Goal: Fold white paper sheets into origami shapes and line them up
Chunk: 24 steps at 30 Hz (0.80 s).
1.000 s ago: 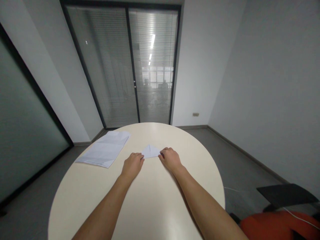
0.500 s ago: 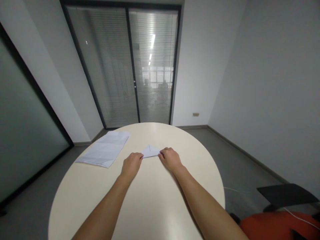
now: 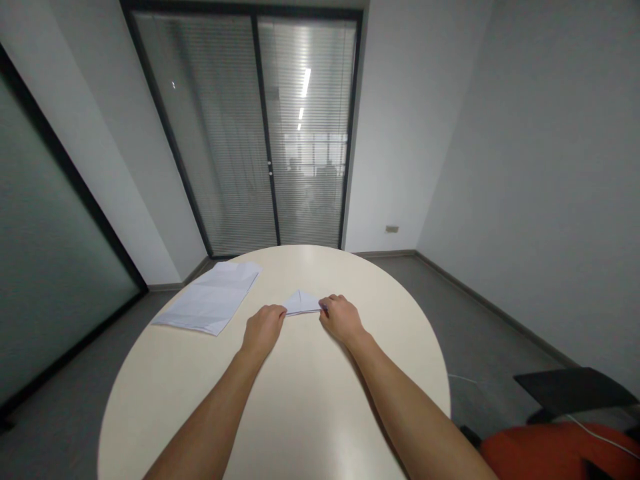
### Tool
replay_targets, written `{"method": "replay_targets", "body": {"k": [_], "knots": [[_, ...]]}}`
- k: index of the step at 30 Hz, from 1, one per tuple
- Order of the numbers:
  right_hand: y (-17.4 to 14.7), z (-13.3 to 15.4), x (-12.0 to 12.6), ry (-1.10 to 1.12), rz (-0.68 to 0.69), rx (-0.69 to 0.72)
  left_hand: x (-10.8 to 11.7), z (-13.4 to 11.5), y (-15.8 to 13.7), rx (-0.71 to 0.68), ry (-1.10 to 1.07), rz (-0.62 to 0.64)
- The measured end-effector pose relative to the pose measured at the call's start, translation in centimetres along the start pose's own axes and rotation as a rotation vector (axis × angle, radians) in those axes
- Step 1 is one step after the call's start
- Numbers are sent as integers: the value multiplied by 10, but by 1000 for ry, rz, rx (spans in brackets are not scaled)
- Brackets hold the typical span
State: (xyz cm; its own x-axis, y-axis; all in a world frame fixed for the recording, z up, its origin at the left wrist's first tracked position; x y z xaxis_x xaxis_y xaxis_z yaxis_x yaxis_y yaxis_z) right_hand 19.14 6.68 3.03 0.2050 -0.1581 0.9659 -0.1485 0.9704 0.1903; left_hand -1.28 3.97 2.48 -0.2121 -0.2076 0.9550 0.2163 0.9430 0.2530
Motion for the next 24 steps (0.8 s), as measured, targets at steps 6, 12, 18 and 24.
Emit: {"method": "replay_targets", "body": {"k": [6, 12, 18, 24], "knots": [[1, -1, -2, 25, -1, -10, -2, 2, 0, -9, 2, -23], [2, -2, -1, 54, -12, -33, 0, 1, 0, -12, 13, -49], [1, -2, 1, 102, -17, -68, 1, -1, 0, -25, -2, -65], [3, -6, 1, 178, -63, -61, -1, 1, 1, -18, -34, -79]]}}
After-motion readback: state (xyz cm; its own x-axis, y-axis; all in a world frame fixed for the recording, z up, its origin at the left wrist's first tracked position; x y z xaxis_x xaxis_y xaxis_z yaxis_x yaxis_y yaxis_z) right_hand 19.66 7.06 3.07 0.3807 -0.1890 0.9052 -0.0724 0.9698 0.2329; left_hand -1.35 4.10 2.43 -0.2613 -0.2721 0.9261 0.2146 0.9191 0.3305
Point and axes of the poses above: each hand's wrist, its own y-axis towards the middle knuckle, its own x-axis out of the back of the hand, z = x × y, the point moved 4 cm from there along y, towards the middle knuckle, and after that the axes turned 8 degrees about -x, right-handed, at the moved point
